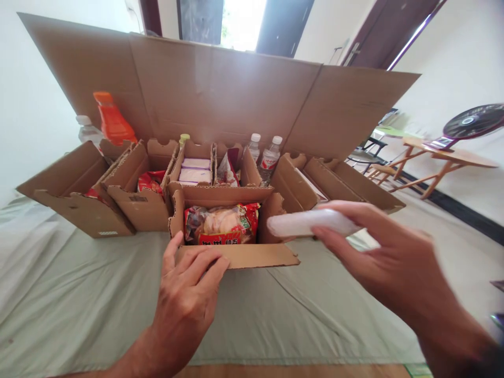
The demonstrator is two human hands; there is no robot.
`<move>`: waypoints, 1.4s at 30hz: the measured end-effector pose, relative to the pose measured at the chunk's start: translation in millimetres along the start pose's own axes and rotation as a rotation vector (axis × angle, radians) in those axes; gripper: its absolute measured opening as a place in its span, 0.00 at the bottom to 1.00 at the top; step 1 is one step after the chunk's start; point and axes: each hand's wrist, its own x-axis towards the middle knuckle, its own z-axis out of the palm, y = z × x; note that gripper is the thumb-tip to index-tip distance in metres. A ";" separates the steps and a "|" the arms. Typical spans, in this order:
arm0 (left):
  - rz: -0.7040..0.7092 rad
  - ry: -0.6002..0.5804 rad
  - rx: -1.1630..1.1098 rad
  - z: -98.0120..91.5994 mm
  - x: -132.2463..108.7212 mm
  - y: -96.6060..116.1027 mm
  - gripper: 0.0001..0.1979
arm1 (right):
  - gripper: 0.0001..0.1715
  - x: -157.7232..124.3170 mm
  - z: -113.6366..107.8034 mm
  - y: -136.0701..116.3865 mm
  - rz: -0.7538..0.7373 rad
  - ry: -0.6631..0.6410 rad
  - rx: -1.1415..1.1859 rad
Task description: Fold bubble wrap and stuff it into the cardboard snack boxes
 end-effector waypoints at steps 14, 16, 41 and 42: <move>-0.021 -0.011 -0.039 3.1 3.4 -5.0 0.12 | 0.08 64.1 89.0 -33.3 -0.499 -0.776 -0.750; -0.012 -0.019 -0.044 1.0 2.7 -5.2 0.13 | 0.07 64.4 85.6 -31.1 -0.497 -0.746 -0.719; -0.641 0.054 -0.791 -3.6 -19.8 -20.7 0.32 | 0.27 -62.9 93.2 -6.0 0.285 -0.170 0.483; -0.614 0.072 -0.787 -10.0 -16.2 -16.6 0.31 | 0.27 -61.6 82.1 -9.6 0.272 -0.148 0.487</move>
